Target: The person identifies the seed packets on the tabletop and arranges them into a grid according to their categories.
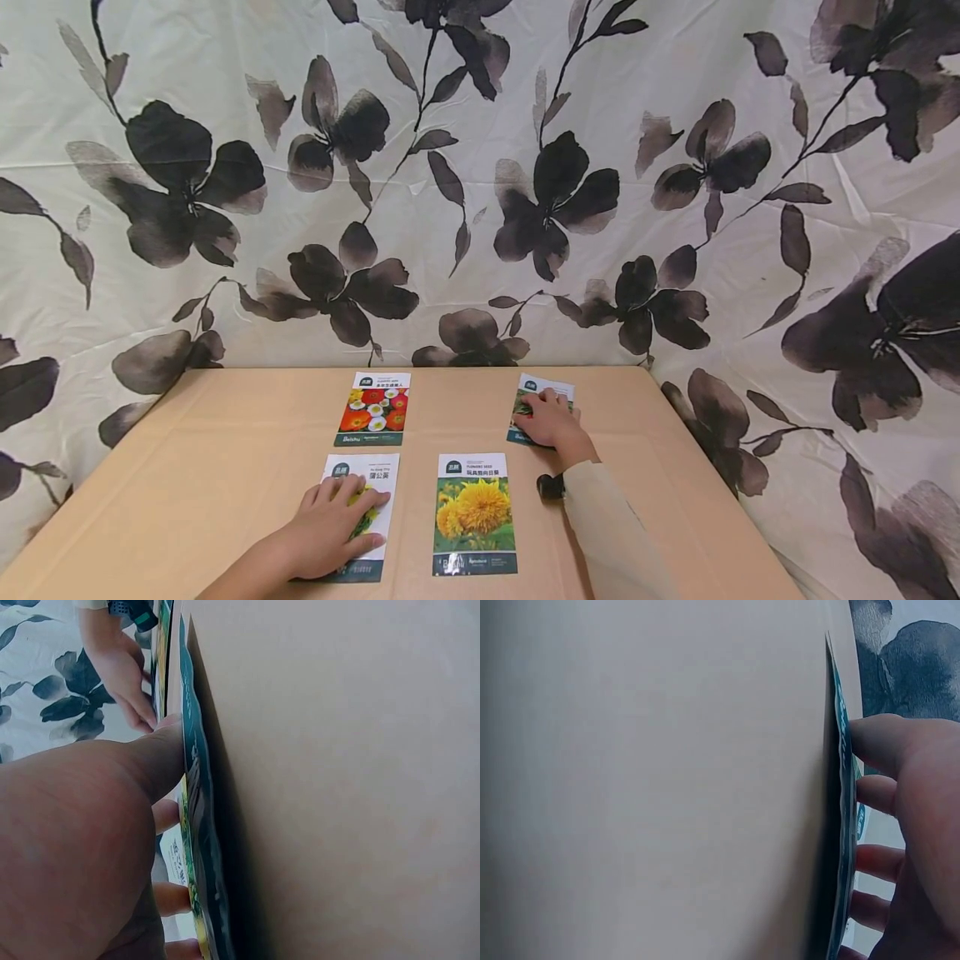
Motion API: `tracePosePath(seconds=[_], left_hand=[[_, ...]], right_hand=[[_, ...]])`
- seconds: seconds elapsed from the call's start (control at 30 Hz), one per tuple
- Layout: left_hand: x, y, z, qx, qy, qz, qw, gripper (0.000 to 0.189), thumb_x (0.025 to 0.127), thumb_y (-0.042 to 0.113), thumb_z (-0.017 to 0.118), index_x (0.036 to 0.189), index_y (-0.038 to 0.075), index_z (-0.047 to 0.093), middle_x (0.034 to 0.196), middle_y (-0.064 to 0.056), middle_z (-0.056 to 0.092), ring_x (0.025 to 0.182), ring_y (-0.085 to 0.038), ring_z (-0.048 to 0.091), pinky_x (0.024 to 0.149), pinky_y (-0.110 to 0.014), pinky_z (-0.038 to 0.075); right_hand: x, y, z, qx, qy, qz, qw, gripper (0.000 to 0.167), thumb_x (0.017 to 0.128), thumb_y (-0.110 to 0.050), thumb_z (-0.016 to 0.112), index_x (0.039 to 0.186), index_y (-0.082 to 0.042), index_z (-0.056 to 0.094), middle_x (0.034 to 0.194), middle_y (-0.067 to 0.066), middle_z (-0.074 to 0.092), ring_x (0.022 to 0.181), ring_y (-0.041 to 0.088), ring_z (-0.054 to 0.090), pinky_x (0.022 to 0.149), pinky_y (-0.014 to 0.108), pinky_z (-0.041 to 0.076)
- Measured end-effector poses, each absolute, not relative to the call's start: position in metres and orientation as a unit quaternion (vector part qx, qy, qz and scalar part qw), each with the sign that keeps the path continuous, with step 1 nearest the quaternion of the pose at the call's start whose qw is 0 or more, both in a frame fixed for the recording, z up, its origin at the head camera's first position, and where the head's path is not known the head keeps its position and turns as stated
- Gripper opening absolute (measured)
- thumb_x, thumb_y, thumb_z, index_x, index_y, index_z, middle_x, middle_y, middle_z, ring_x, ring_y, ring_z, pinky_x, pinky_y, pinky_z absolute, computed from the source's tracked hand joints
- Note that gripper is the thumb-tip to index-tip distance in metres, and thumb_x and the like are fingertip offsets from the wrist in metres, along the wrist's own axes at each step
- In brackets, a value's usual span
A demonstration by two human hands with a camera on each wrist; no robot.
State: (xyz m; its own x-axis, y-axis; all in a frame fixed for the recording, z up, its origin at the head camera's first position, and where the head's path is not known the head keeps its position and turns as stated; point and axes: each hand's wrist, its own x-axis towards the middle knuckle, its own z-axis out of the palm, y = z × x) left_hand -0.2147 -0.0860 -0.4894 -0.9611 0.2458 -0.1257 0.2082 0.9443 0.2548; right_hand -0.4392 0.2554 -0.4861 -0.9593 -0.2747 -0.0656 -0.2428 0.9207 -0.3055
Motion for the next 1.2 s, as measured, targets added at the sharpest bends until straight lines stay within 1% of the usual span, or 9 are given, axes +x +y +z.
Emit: tracePosePath(seconds=[0.17, 0.37, 0.77, 0.97, 1.2], left_hand=[[-0.215, -0.086, -0.49, 0.116, 0.983, 0.12, 0.078, 0.065, 0.089, 0.065, 0.065, 0.143, 0.029, 0.057, 0.14, -0.013, 0.051, 0.127, -0.041, 0.042, 0.107, -0.072, 0.031], [-0.216, -0.087, -0.492, 0.117, 0.983, 0.12, 0.078, 0.065, 0.09, 0.065, 0.065, 0.144, 0.03, 0.057, 0.142, -0.013, 0.05, 0.128, -0.041, 0.041, 0.108, -0.072, 0.03], [-0.215, -0.087, -0.491, 0.117, 0.983, 0.118, 0.077, 0.065, 0.089, 0.064, 0.065, 0.143, 0.03, 0.057, 0.143, -0.014, 0.05, 0.128, -0.041, 0.041, 0.108, -0.072, 0.03], [-0.214, -0.086, -0.488, 0.116, 0.982, 0.122, 0.079, 0.064, 0.089, 0.063, 0.066, 0.143, 0.029, 0.057, 0.144, -0.015, 0.05, 0.129, -0.042, 0.041, 0.108, -0.072, 0.03], [-0.213, -0.086, -0.487, 0.118, 0.982, 0.125, 0.075, 0.064, 0.089, 0.063, 0.067, 0.142, 0.028, 0.058, 0.144, -0.015, 0.05, 0.128, -0.042, 0.041, 0.107, -0.072, 0.03]], right_hand=[[-0.439, 0.251, -0.489, -0.134, 0.979, -0.144, 0.054, 0.055, 0.102, -0.049, 0.055, 0.15, -0.023, 0.052, 0.152, 0.018, 0.041, 0.135, 0.045, 0.036, 0.102, 0.067, 0.03], [-0.437, 0.245, -0.486, -0.138, 0.98, -0.133, 0.048, 0.053, 0.101, -0.05, 0.058, 0.148, -0.025, 0.054, 0.151, 0.016, 0.043, 0.134, 0.043, 0.038, 0.101, 0.067, 0.033], [-0.435, 0.236, -0.484, -0.145, 0.98, -0.128, 0.05, 0.052, 0.101, -0.051, 0.059, 0.147, -0.027, 0.055, 0.151, 0.015, 0.044, 0.134, 0.042, 0.039, 0.1, 0.065, 0.034], [-0.438, 0.232, -0.486, -0.143, 0.98, -0.127, 0.055, 0.054, 0.101, -0.053, 0.057, 0.148, -0.029, 0.054, 0.152, 0.014, 0.043, 0.135, 0.041, 0.038, 0.103, 0.066, 0.032], [-0.437, 0.227, -0.484, -0.151, 0.978, -0.13, 0.054, 0.053, 0.1, -0.051, 0.059, 0.147, -0.027, 0.055, 0.151, 0.014, 0.044, 0.134, 0.041, 0.039, 0.102, 0.066, 0.033]])
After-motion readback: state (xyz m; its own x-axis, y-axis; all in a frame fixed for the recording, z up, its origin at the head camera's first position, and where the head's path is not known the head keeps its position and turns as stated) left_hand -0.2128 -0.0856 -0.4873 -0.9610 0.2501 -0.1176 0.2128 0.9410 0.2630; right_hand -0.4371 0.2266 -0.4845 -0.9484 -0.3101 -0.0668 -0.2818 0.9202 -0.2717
